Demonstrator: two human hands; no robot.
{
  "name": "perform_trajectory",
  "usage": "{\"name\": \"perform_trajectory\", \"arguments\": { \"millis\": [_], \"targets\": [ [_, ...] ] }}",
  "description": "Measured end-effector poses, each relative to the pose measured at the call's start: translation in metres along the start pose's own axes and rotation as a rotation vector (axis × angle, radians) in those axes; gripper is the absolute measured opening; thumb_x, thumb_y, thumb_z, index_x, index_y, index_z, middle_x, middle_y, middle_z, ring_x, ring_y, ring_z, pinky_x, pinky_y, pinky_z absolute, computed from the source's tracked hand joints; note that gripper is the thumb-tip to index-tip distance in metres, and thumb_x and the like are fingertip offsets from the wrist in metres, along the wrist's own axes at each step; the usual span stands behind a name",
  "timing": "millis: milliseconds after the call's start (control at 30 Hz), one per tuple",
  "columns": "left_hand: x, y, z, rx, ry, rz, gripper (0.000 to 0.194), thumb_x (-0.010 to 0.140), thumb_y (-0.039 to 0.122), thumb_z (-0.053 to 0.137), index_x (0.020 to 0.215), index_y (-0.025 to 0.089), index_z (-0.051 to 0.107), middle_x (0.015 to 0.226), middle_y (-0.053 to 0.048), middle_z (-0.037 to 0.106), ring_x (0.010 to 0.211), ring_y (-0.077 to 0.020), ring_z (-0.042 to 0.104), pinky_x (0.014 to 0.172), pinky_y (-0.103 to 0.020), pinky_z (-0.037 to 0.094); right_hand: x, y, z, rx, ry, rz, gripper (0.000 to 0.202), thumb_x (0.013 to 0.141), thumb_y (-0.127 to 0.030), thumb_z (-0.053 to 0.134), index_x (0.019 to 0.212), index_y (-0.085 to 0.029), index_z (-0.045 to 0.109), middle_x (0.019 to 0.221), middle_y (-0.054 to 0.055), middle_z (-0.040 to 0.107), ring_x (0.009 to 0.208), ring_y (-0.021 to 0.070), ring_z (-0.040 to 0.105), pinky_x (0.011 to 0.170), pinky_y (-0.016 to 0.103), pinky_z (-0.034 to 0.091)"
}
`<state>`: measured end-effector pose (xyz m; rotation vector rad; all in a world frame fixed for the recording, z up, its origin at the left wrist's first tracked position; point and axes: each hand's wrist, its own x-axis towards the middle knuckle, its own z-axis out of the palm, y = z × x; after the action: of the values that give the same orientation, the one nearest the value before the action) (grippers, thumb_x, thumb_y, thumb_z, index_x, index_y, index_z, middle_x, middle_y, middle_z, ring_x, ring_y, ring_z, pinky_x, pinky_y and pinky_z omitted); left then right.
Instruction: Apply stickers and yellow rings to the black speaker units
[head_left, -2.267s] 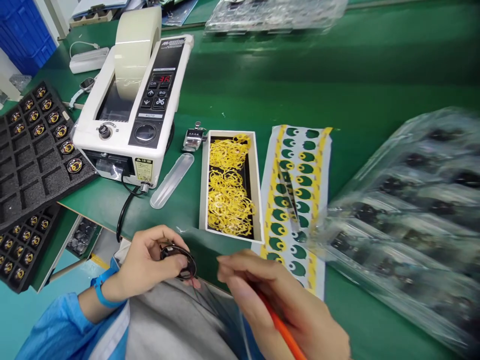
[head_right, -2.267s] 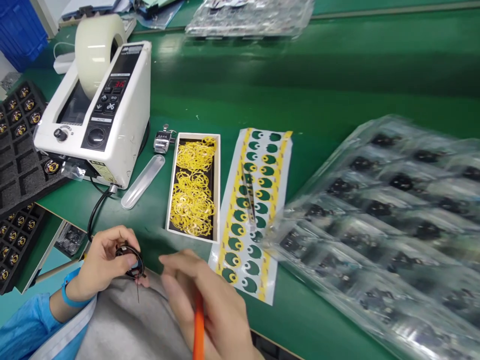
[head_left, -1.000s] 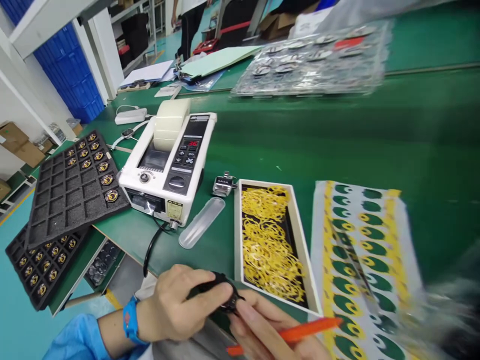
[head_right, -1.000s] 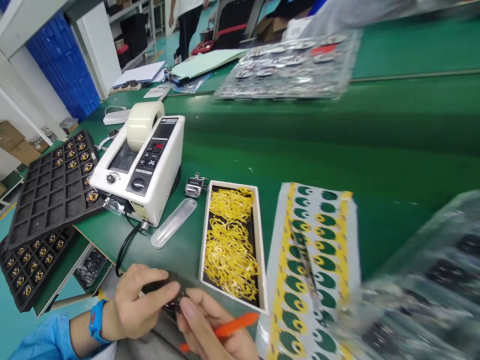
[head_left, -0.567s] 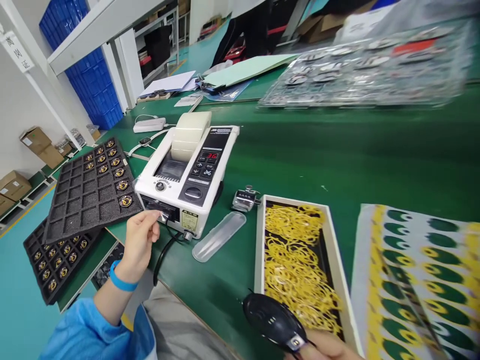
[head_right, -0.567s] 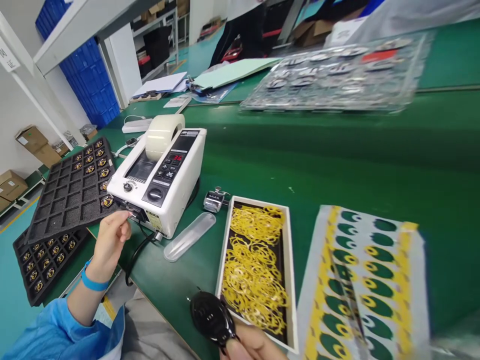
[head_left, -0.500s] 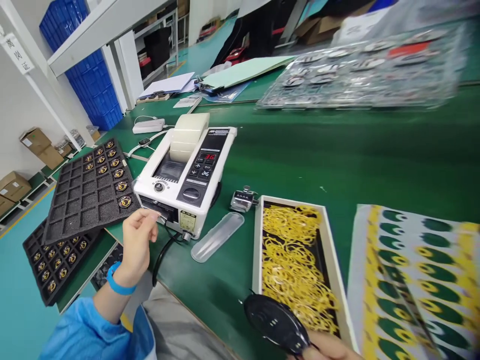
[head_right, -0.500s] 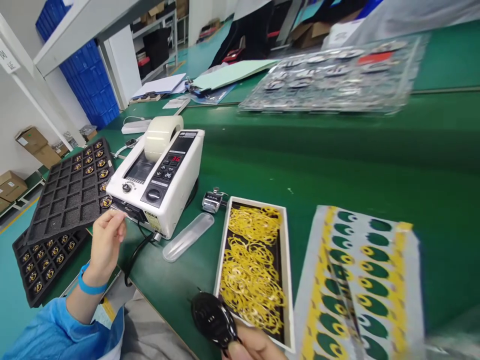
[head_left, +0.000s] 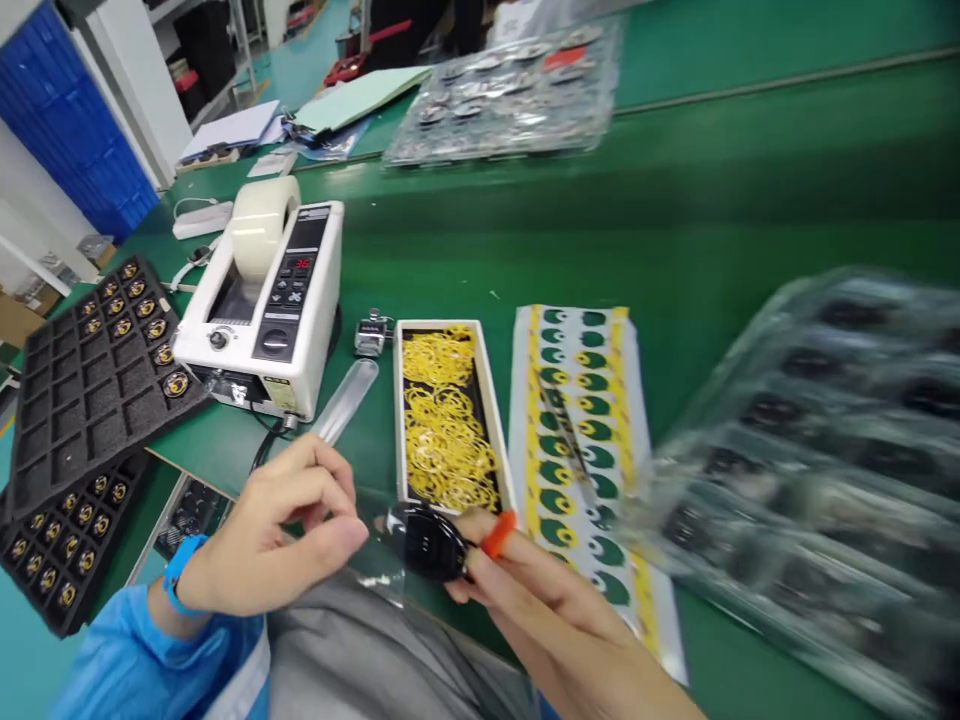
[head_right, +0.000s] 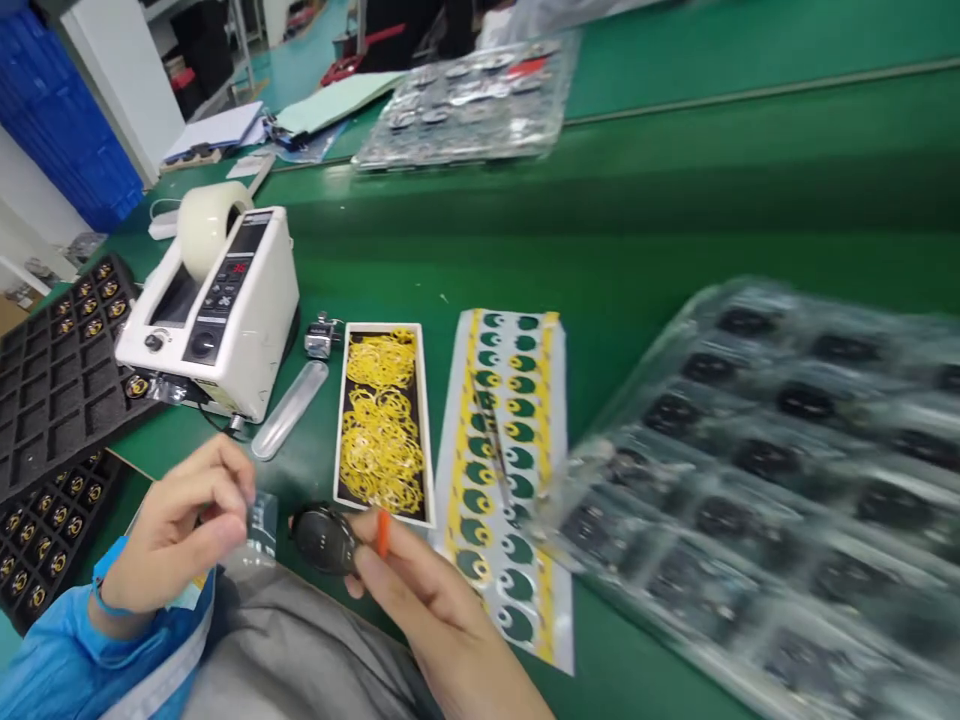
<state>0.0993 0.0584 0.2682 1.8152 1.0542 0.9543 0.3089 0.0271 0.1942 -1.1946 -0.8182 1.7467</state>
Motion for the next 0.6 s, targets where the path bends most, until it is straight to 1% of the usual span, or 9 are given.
{"name": "perform_trajectory", "arguments": {
  "millis": [67,100,167,233,367,467,600],
  "targets": [
    [-0.004,-0.004,0.012,-0.046,-0.087,-0.099,0.025,0.095,0.028,0.061,0.072,0.017,0.059,0.081,-0.001,0.051,0.068,-0.0121,0.045,0.058,-0.025,0.037,0.000,-0.006,0.004,0.008,0.006,0.024,0.051,0.074,-0.074,0.075,0.082,-0.024,0.072,0.073,0.002,0.058,0.069,0.0179,0.053,0.068,0.029,0.048],
    [-0.004,-0.007,0.017,-0.054,-0.104,-0.134,0.024,0.094,0.026,0.061,0.072,0.017,0.060,0.080,-0.001,0.049,0.068,-0.0119,0.044,0.059,-0.025,0.037,0.000,-0.007,0.005,0.002,-0.024,0.023,0.051,0.074,-0.074,0.074,0.081,-0.023,0.071,0.071,0.001,0.056,0.069,0.0179,0.052,0.067,0.030,0.047],
    [-0.004,-0.011,0.025,-0.049,-0.112,-0.179,0.021,0.093,0.024,0.062,0.073,0.017,0.060,0.079,0.001,0.047,0.069,-0.0118,0.045,0.061,-0.025,0.036,0.003,-0.004,0.004,-0.016,-0.093,0.005,0.052,0.077,-0.074,0.072,0.080,-0.023,0.070,0.071,0.001,0.055,0.069,0.0176,0.051,0.066,0.029,0.045],
    [-0.003,-0.014,0.028,-0.033,-0.107,-0.189,0.020,0.092,0.022,0.063,0.073,0.017,0.061,0.079,0.001,0.046,0.070,-0.0116,0.046,0.063,-0.026,0.037,0.005,0.000,0.000,-0.031,-0.143,-0.018,0.051,0.080,-0.074,0.069,0.081,-0.023,0.069,0.072,0.001,0.055,0.069,0.0173,0.051,0.066,0.029,0.044],
    [0.001,-0.015,0.028,0.017,-0.123,-0.165,0.017,0.092,0.020,0.063,0.075,0.017,0.062,0.079,0.002,0.048,0.071,-0.0116,0.047,0.066,-0.026,0.038,0.006,0.005,-0.002,-0.022,-0.173,-0.022,0.050,0.082,-0.073,0.068,0.084,-0.023,0.069,0.073,0.000,0.055,0.071,0.0164,0.051,0.067,0.027,0.042],
    [0.001,-0.014,0.027,0.042,-0.133,-0.167,0.017,0.091,0.019,0.063,0.074,0.017,0.061,0.079,0.002,0.049,0.071,-0.0117,0.048,0.066,-0.026,0.039,0.004,0.003,0.002,0.008,-0.141,-0.006,0.049,0.080,-0.073,0.071,0.085,-0.024,0.070,0.073,-0.001,0.056,0.071,0.0154,0.051,0.068,0.026,0.042],
    [0.002,-0.015,0.026,0.048,-0.123,-0.176,0.018,0.090,0.017,0.062,0.072,0.017,0.060,0.078,0.001,0.049,0.070,-0.0116,0.049,0.065,-0.025,0.040,0.002,-0.001,0.008,-0.008,-0.113,-0.013,0.053,0.077,-0.075,0.071,0.080,-0.022,0.068,0.071,0.000,0.055,0.069,0.0161,0.051,0.067,0.026,0.044]
  ]
}}
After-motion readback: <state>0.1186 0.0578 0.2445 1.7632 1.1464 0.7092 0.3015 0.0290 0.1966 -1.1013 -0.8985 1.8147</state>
